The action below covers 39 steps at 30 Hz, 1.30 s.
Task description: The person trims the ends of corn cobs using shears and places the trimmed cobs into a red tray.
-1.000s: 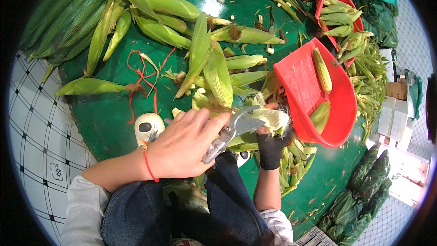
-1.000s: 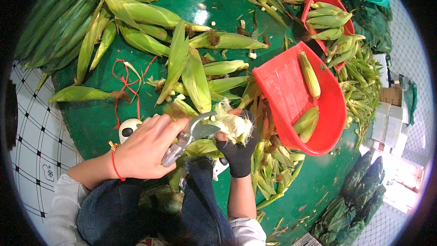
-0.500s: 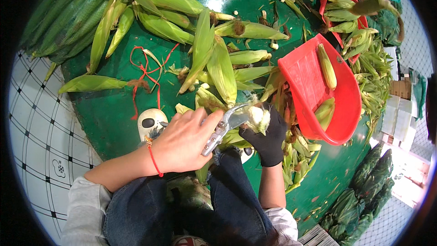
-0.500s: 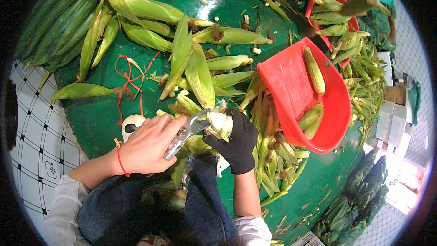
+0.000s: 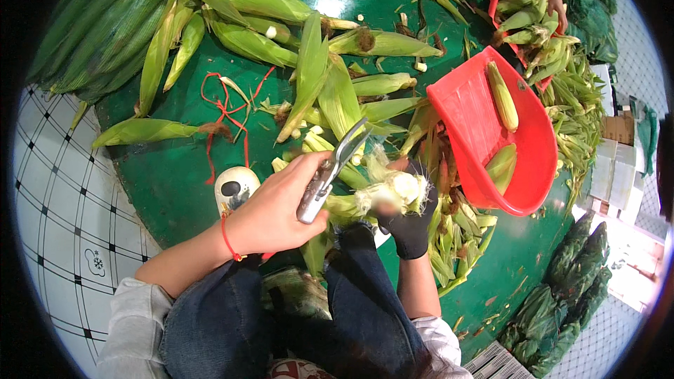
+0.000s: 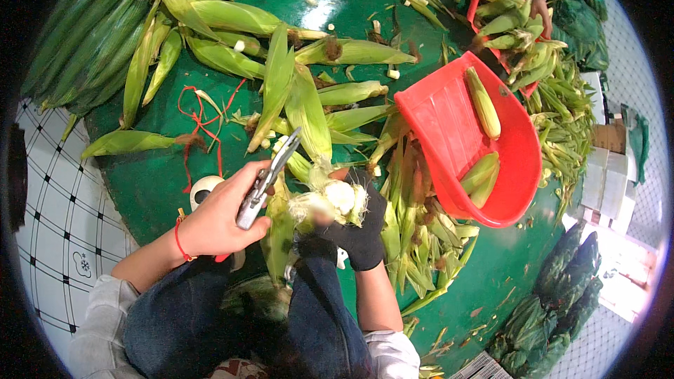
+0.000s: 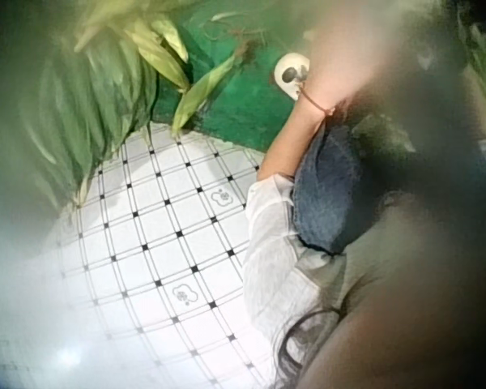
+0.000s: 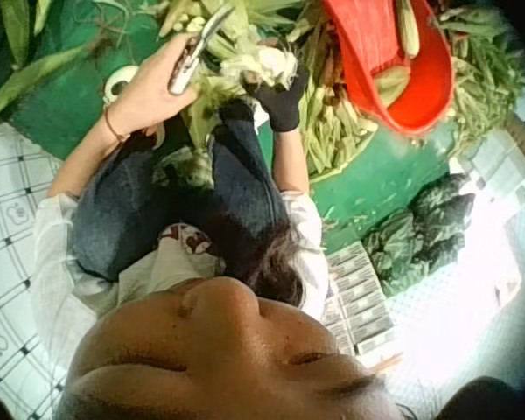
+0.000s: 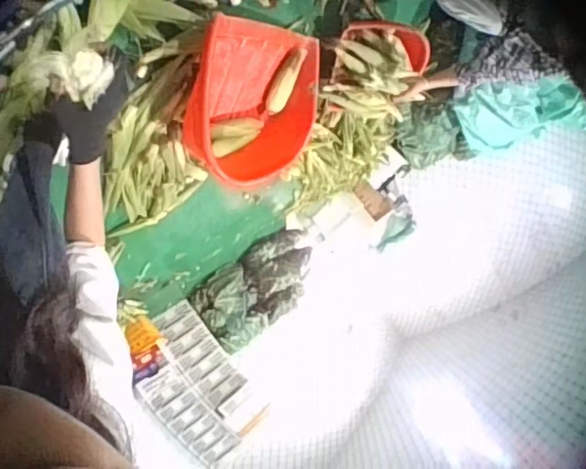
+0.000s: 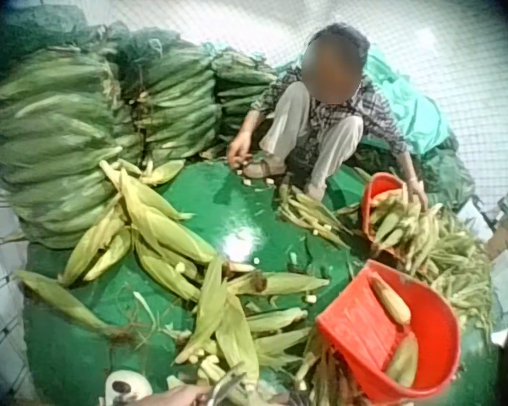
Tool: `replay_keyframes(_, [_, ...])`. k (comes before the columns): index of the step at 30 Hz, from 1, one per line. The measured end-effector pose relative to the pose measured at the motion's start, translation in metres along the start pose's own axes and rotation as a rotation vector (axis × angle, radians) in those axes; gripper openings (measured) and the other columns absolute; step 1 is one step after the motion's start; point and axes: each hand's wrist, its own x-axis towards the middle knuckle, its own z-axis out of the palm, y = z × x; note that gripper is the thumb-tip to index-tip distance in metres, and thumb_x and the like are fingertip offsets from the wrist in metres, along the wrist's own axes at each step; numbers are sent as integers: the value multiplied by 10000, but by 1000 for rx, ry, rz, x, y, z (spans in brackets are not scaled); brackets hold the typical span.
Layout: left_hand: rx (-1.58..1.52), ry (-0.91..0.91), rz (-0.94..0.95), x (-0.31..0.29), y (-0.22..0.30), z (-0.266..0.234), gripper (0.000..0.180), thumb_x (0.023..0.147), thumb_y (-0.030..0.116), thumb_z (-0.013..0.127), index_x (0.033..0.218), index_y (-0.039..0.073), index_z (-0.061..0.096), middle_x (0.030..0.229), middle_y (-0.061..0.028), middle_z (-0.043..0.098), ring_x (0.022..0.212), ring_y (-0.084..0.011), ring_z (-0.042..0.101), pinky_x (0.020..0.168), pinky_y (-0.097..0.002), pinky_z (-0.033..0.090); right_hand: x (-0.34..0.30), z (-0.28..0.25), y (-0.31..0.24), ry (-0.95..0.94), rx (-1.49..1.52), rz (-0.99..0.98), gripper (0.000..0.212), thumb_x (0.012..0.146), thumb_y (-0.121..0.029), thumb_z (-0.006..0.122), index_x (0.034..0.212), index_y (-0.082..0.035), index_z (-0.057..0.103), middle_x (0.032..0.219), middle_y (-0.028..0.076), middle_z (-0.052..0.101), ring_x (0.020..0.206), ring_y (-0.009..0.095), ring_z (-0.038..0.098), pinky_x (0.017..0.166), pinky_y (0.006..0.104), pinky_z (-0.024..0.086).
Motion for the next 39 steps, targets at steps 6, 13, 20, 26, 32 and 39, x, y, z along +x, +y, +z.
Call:
replay_keyframes(6, [-438, 5, 49, 6, -4, 10, 565, 720, 29, 670, 1202, 40, 374, 988, -63, 551, 886, -135, 566, 793, -287, 468, -6, 9, 0, -106, -110, -119, 690, 520, -260, 860, 1082, -61, 512, 962, 115, 579, 873, 242, 585, 780, 353, 460])
replay_keyframes(13, [-659, -67, -77, -3, 10, 1, 510, 755, -12, 605, 1205, 61, 378, 987, -39, 499, 908, -90, 511, 789, -231, 431, -15, 25, 43, -188, 535, 504, 782, 628, -212, 791, 1285, -54, 398, 1082, 180, 556, 951, 333, 573, 822, 412, 459])
replay_keyframes(20, [-441, -55, 116, 29, -27, -17, 612, 755, 154, 750, 1219, 38, 368, 1146, -105, 550, 1021, -180, 557, 869, -313, 459, 4, 24, 9, 301, 237, 50, 863, 787, -671, 522, 1390, -109, 266, 1137, 73, 512, 962, 204, 546, 824, 349, 479])
replay_keyframes(26, [-356, -296, 11, 23, -73, 19, 651, 709, 237, 801, 1194, 27, 421, 1067, -55, 505, 1007, -125, 481, 898, -263, 391, 21, 14, 10, 328, 1179, 520, 762, 816, -706, 417, 1284, -104, 413, 1164, 126, 533, 1036, 276, 534, 945, 419, 413])
replay_keyframes(32, [-648, -311, -149, 24, -75, 21, 654, 709, 282, 798, 1177, 19, 424, 1027, -28, 469, 972, -106, 442, 863, -251, 381, -12, 33, 56, 97, 1085, 425, 789, 773, -672, 531, 1297, -100, 386, 1259, 121, 486, 1071, 265, 512, 939, 428, 435])
replay_keyframes(39, [-464, -443, -82, 15, -86, 22, 645, 716, 289, 790, 1168, 9, 424, 1020, -47, 471, 970, -122, 443, 862, -264, 382, 32, -1, 62, 129, 1332, 394, 190, 903, -280, 565, 892, -108, 484, 650, 25, 487, 648, 200, 550, 640, 375, 489])
